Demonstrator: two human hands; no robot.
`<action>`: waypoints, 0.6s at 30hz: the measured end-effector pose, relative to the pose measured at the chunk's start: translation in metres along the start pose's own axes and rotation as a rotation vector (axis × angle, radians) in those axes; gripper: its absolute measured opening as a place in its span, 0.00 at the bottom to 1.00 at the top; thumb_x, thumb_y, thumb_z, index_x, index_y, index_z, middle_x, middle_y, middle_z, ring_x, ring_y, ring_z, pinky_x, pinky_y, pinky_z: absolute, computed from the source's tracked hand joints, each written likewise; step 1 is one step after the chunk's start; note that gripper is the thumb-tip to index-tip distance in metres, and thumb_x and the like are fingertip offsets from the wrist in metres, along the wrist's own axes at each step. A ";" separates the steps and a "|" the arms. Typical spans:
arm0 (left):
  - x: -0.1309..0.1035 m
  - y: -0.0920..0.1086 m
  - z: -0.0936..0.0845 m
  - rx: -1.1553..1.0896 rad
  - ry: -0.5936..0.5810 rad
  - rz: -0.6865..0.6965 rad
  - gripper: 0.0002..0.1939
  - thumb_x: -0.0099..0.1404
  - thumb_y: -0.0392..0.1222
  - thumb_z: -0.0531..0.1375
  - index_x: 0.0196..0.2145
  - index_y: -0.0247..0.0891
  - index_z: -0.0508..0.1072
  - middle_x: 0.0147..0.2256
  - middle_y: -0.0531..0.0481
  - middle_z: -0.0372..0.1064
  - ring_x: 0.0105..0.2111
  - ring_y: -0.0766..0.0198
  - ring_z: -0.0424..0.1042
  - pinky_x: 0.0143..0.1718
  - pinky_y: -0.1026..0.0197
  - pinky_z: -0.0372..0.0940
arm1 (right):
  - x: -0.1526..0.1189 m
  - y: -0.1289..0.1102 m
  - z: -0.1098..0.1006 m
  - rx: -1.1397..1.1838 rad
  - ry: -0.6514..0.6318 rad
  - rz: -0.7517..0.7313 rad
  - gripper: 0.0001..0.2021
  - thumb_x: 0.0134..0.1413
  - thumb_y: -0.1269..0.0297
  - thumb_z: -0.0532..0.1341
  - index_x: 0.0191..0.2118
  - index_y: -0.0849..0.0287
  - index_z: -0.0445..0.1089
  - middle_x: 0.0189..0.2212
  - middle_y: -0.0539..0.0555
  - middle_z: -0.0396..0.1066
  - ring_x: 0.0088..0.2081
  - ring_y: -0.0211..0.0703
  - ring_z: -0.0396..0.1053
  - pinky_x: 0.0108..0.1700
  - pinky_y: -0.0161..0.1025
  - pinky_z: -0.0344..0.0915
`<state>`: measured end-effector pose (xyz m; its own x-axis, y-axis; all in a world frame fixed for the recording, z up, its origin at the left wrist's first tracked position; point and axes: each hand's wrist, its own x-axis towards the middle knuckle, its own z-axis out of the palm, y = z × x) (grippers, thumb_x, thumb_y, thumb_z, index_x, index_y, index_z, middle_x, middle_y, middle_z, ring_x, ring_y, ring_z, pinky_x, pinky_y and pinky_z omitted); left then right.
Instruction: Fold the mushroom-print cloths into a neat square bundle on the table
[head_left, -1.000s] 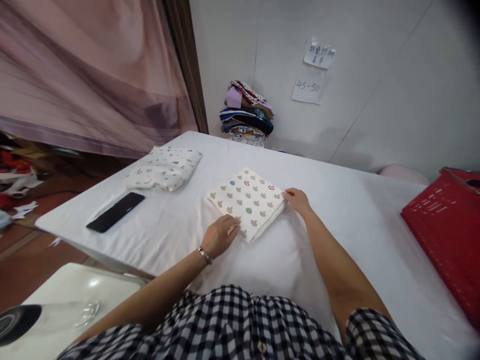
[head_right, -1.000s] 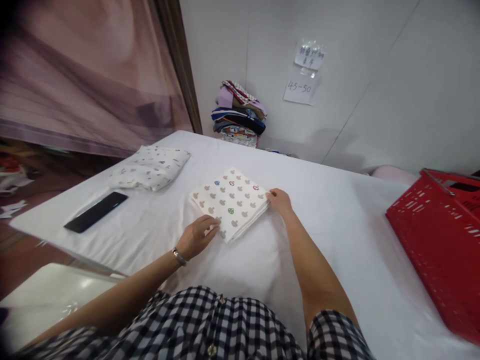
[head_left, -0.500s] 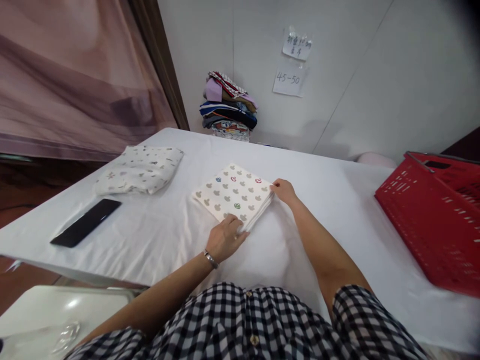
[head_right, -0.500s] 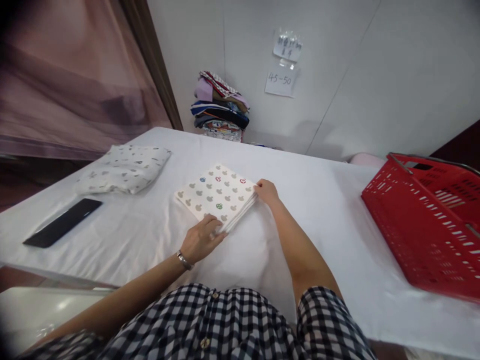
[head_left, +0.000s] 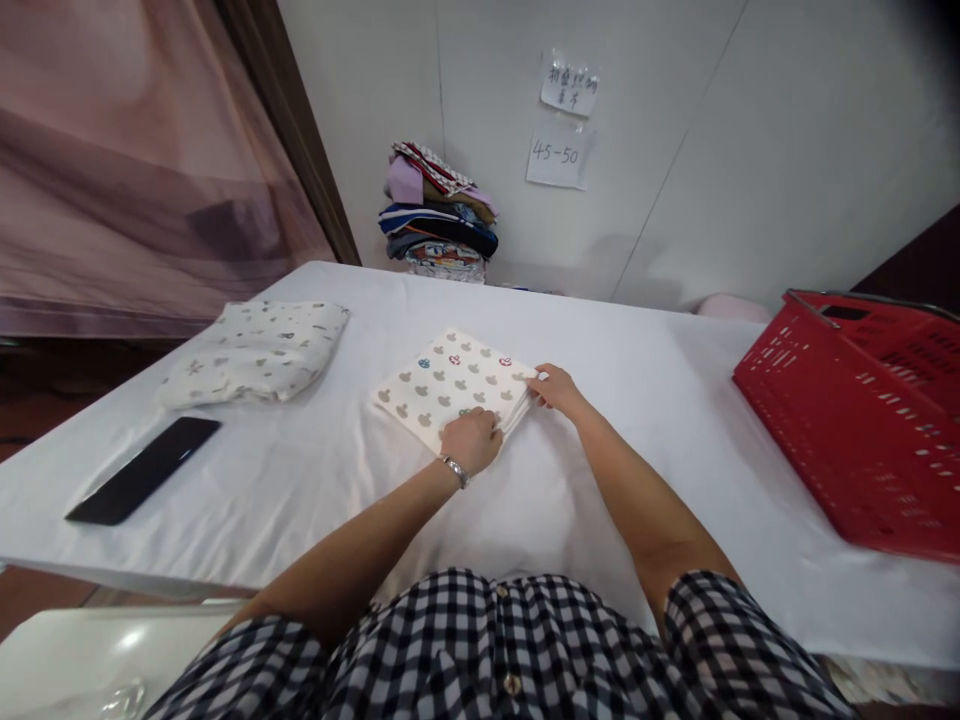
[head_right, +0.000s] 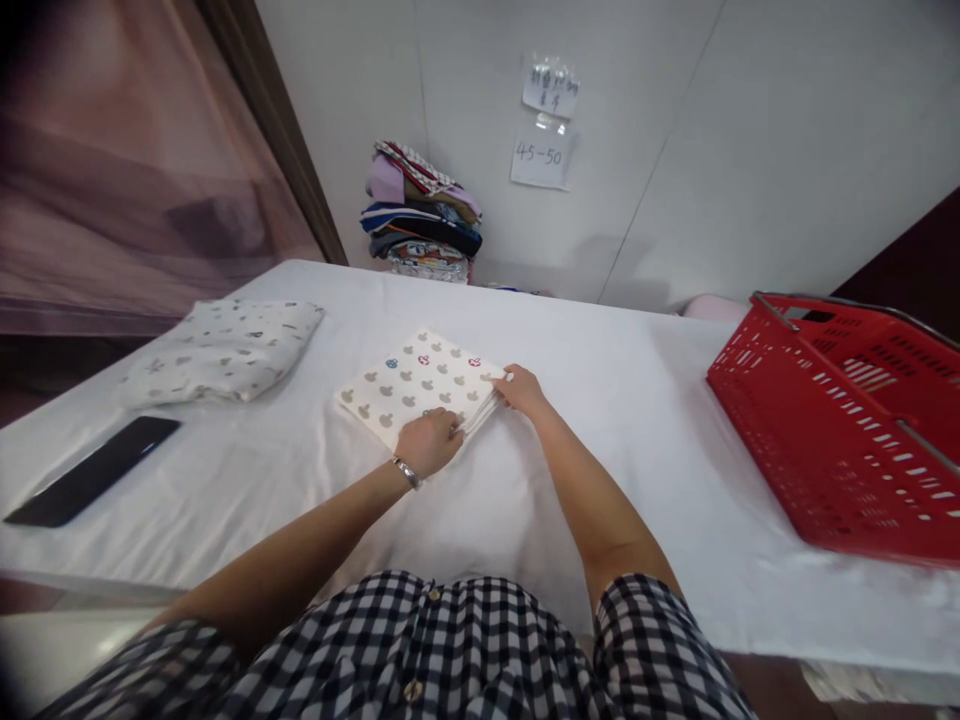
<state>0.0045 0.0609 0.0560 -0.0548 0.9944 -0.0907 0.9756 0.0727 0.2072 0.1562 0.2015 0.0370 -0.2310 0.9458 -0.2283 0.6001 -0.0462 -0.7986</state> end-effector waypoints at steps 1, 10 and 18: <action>0.000 0.000 0.000 0.005 -0.002 0.003 0.11 0.63 0.43 0.49 0.36 0.39 0.70 0.39 0.47 0.68 0.38 0.58 0.69 0.34 0.58 0.61 | -0.001 0.001 0.001 0.023 0.000 -0.004 0.26 0.49 0.59 0.62 0.54 0.61 0.60 0.26 0.52 0.71 0.18 0.35 0.64 0.19 0.31 0.58; 0.006 0.002 0.003 -0.001 0.033 0.036 0.13 0.63 0.49 0.51 0.40 0.40 0.68 0.42 0.48 0.67 0.38 0.58 0.70 0.33 0.59 0.61 | -0.001 -0.002 0.010 0.131 0.109 -0.081 0.29 0.45 0.69 0.61 0.56 0.58 0.58 0.24 0.47 0.68 0.20 0.35 0.64 0.21 0.31 0.60; 0.021 0.004 0.000 -0.051 -0.028 0.015 0.12 0.64 0.50 0.52 0.37 0.40 0.67 0.41 0.48 0.67 0.38 0.59 0.69 0.36 0.59 0.61 | -0.005 0.000 0.006 0.338 0.142 -0.022 0.27 0.43 0.73 0.61 0.53 0.58 0.61 0.20 0.44 0.62 0.17 0.32 0.60 0.18 0.29 0.54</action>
<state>0.0074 0.0818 0.0549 -0.0336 0.9929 -0.1138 0.9641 0.0622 0.2581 0.1533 0.1945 0.0348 -0.1176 0.9819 -0.1486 0.3042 -0.1068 -0.9466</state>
